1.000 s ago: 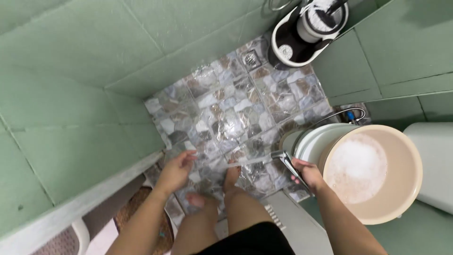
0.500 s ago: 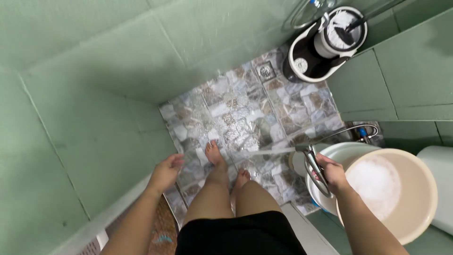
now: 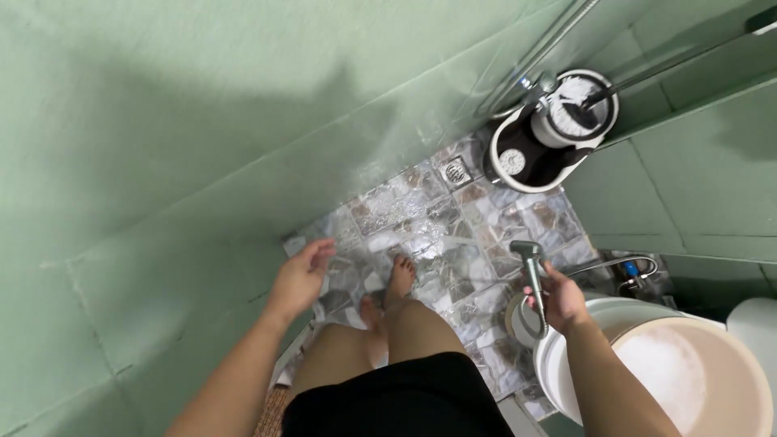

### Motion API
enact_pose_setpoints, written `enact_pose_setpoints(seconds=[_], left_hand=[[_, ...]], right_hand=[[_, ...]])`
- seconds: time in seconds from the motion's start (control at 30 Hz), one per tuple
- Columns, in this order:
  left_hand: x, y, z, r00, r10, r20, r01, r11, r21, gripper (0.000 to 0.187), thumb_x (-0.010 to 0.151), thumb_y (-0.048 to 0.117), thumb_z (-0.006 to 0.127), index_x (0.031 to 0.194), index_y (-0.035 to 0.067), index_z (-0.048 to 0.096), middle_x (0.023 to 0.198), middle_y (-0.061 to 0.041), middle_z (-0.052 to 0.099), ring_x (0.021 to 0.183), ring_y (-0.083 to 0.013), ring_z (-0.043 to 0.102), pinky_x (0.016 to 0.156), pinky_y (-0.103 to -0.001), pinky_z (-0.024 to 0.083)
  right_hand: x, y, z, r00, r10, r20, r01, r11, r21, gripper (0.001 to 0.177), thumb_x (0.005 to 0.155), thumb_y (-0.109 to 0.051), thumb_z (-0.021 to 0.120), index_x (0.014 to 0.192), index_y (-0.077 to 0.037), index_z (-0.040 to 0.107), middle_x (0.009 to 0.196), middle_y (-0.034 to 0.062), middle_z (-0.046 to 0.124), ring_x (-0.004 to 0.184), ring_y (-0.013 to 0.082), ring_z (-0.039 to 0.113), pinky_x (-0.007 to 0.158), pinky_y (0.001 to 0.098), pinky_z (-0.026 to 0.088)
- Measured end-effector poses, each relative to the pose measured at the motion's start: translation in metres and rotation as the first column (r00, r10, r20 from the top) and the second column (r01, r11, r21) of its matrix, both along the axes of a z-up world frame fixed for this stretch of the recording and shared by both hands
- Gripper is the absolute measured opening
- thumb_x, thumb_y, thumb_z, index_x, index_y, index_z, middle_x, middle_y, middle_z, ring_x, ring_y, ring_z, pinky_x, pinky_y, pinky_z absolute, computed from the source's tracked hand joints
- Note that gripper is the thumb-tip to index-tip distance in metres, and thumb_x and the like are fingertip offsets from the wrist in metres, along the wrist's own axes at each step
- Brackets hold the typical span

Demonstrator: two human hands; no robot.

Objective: The person sprays water on the bathroom floor using a handheld shower head. They then pick up a basin filled with soapy water, pour it into the toilet bowl, and flush the toilet. Finally, they rinse the basin with the shower head and place it on the floor.

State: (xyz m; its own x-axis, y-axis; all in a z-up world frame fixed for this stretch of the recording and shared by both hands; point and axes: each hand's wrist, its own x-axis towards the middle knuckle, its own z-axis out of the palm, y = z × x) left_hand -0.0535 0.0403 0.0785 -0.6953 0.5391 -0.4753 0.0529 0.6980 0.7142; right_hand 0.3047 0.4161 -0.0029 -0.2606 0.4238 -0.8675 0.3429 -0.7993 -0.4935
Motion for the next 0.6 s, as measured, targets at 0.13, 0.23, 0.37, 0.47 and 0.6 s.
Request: enact_pose_setpoints(seconds=[0.13, 0.23, 0.37, 0.47, 0.6], left_hand=[[-0.019, 0.023, -0.023, 0.995, -0.059, 0.085, 0.055, 0.998, 0.043, 0.033, 0.099, 0.014, 0.055, 0.131, 0.017, 0.064, 0.119, -0.003, 0.077, 0.105, -0.0197, 0.074, 0.092, -0.032, 0.055], [-0.022, 0.039, -0.042, 0.99, -0.09, 0.111, 0.088, 0.996, 0.017, 0.037, 0.095, 0.013, 0.056, 0.13, 0.018, 0.065, 0.119, -0.003, 0.078, 0.105, -0.0189, 0.073, 0.094, -0.031, 0.053], [-0.021, 0.042, -0.073, 0.974, -0.16, 0.162, 0.158, 0.987, 0.028, 0.039, 0.093, 0.012, 0.057, 0.131, 0.017, 0.064, 0.119, -0.004, 0.077, 0.106, -0.0191, 0.073, 0.093, -0.032, 0.054], [-0.015, 0.037, -0.082, 0.966, -0.178, 0.188, 0.191, 0.98, -0.051, 0.036, 0.095, 0.015, 0.057, 0.13, 0.019, 0.065, 0.12, -0.002, 0.077, 0.106, -0.019, 0.074, 0.093, -0.033, 0.055], [-0.01, 0.028, -0.073, 0.967, -0.152, 0.202, 0.177, 0.978, -0.109, 0.038, 0.095, 0.011, 0.055, 0.13, 0.019, 0.065, 0.12, -0.002, 0.076, 0.105, -0.0208, 0.074, 0.09, -0.035, 0.055]], right_hand=[[-0.006, 0.011, 0.015, 0.982, 0.125, -0.142, -0.133, 0.99, -0.049, 0.042, 0.103, -0.04, 0.045, 0.123, -0.007, 0.06, 0.106, 0.0082, 0.071, 0.071, 0.0175, 0.057, 0.058, 0.0317, 0.048], [-0.011, 0.016, 0.016, 0.987, 0.102, -0.121, -0.112, 0.99, -0.083, 0.04, 0.099, -0.037, 0.045, 0.128, -0.014, 0.059, 0.107, 0.0079, 0.07, 0.07, 0.0168, 0.056, 0.058, 0.0316, 0.048], [-0.011, 0.022, 0.01, 0.983, 0.179, -0.043, -0.181, 0.982, -0.05, 0.044, 0.103, -0.039, 0.045, 0.13, -0.007, 0.06, 0.11, 0.0059, 0.07, 0.073, 0.0153, 0.056, 0.062, 0.0317, 0.048], [-0.01, 0.024, 0.017, 0.992, 0.095, -0.083, -0.1, 0.993, -0.059, 0.042, 0.103, -0.037, 0.045, 0.131, -0.01, 0.058, 0.109, 0.0062, 0.07, 0.073, 0.0161, 0.055, 0.061, 0.0317, 0.047], [-0.002, 0.012, 0.031, 0.99, 0.105, -0.091, -0.114, 0.988, -0.101, 0.043, 0.102, -0.037, 0.044, 0.134, -0.012, 0.058, 0.108, 0.004, 0.069, 0.073, 0.0151, 0.054, 0.06, 0.0297, 0.045]])
